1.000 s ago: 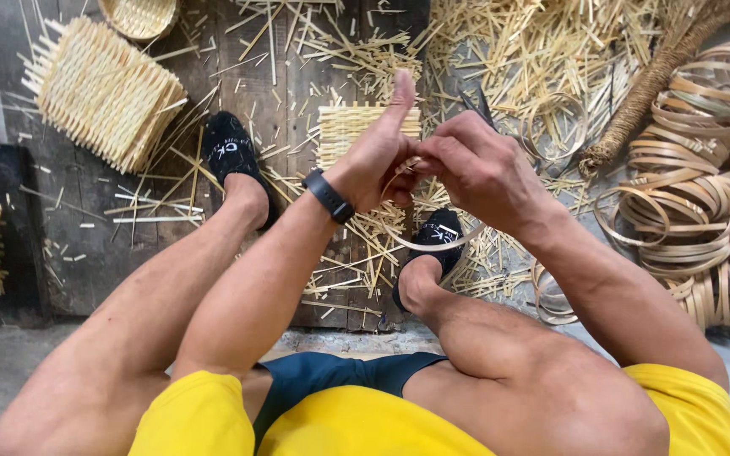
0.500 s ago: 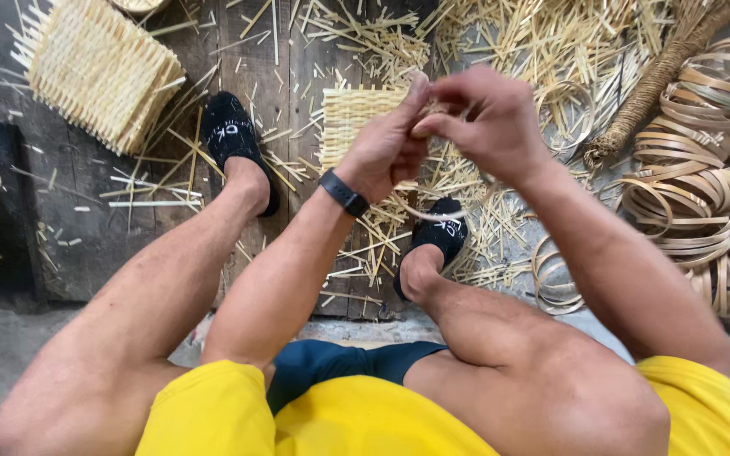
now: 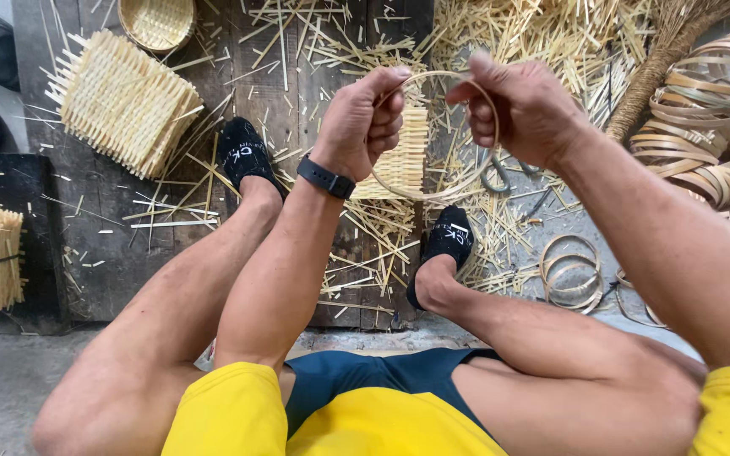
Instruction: The person sits on the floor and trims the edge of a woven bamboo basket blank with shears, then presses a bamboo rim ring around the woven panel and works the rim into place. Finished baskets are stacked on the bench beside them.
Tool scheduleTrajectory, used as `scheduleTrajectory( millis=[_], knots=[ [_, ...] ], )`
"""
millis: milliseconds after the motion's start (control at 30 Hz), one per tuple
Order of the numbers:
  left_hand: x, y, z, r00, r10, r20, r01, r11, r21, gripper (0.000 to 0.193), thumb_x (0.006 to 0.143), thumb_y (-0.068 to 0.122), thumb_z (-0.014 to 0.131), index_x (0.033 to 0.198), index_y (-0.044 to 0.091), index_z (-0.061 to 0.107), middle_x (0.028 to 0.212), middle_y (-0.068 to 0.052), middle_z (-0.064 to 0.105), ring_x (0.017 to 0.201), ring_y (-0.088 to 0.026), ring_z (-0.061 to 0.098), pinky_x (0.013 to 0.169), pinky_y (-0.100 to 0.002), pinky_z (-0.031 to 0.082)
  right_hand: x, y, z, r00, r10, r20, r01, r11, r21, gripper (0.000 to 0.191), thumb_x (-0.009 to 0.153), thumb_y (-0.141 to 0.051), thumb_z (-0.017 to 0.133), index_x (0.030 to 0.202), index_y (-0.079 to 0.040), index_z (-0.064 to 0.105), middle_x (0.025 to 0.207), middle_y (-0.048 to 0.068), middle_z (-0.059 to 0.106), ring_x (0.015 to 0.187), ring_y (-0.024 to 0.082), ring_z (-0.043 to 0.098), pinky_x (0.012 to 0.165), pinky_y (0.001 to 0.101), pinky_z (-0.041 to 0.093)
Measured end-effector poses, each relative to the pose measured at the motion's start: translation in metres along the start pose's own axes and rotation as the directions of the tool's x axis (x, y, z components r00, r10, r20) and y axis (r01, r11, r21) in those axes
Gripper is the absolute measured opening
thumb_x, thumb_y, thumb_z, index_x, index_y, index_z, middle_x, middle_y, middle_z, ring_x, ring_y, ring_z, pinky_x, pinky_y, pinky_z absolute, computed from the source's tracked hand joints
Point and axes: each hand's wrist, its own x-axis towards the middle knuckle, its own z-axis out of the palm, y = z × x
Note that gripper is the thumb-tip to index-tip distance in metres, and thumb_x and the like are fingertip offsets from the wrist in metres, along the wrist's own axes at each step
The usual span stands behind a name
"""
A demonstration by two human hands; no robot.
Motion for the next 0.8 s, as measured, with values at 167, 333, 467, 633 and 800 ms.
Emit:
scheduleTrajectory(
  millis=[167,333,467,633,800],
  knots=[
    [0.008,0.004,-0.013,0.999,0.008,-0.037,-0.009,1.0,-0.026,0.038,0.092,0.016,0.07,0.06,0.018,0.049,0.048,0.007,0.044,0.038,-0.007,0.036,0.034,-0.025,0.028,0.019,0.022,0.008,0.995,-0.005,0.102,-0.002,0.998,0.067,0.05,0.108,-0.035,0.069,0.065,-0.012,0.058,0.052,-0.003,0.046,0.043,0.011,0.04,0.042,0.0282,0.034],
    [0.016,0.008,-0.03,1.0,0.018,-0.024,-0.019,0.999,-0.031,0.032,0.093,0.019,0.069,0.064,0.017,0.055,0.051,0.006,0.05,0.037,-0.005,0.036,0.033,-0.023,0.028,0.028,0.039,0.005,0.989,-0.135,0.06,0.126,0.984,0.128,0.044,0.109,-0.035,0.062,0.076,-0.007,0.07,0.063,0.003,0.06,0.05,0.012,0.051,0.049,0.0288,0.046],
    [0.026,-0.014,-0.057,0.97,0.076,-0.232,-0.079,0.997,-0.005,0.016,0.091,0.025,0.068,0.078,0.016,0.073,0.05,0.008,0.05,0.038,-0.003,0.037,0.035,-0.02,0.031,0.036,0.062,-0.003,0.974,-0.197,-0.11,0.168,0.959,-0.229,0.013,0.098,-0.019,0.073,0.095,-0.007,0.073,0.077,0.004,0.068,0.062,0.01,0.064,0.057,0.0284,0.058],
    [0.049,-0.075,-0.109,0.817,0.366,-0.445,-0.107,0.855,0.507,0.011,0.077,0.007,0.076,0.088,0.005,0.075,0.07,0.0,0.073,0.059,-0.007,0.062,0.052,-0.022,0.051,0.072,0.129,0.008,0.851,-0.044,-0.523,-0.171,0.919,-0.355,0.011,0.085,-0.016,0.078,0.092,-0.008,0.075,0.079,0.005,0.074,0.061,0.012,0.069,0.057,0.0305,0.062],
    [0.056,-0.106,-0.147,0.796,0.461,-0.392,0.132,0.5,0.856,0.013,0.076,0.009,0.082,0.089,0.01,0.082,0.075,-0.005,0.077,0.066,-0.012,0.071,0.066,-0.027,0.056,0.099,0.185,0.015,0.797,-0.313,-0.518,-0.1,0.776,-0.623,0.011,0.082,-0.009,0.083,0.092,-0.007,0.081,0.084,0.008,0.079,0.073,0.015,0.074,0.074,0.0318,0.062]
  ],
)
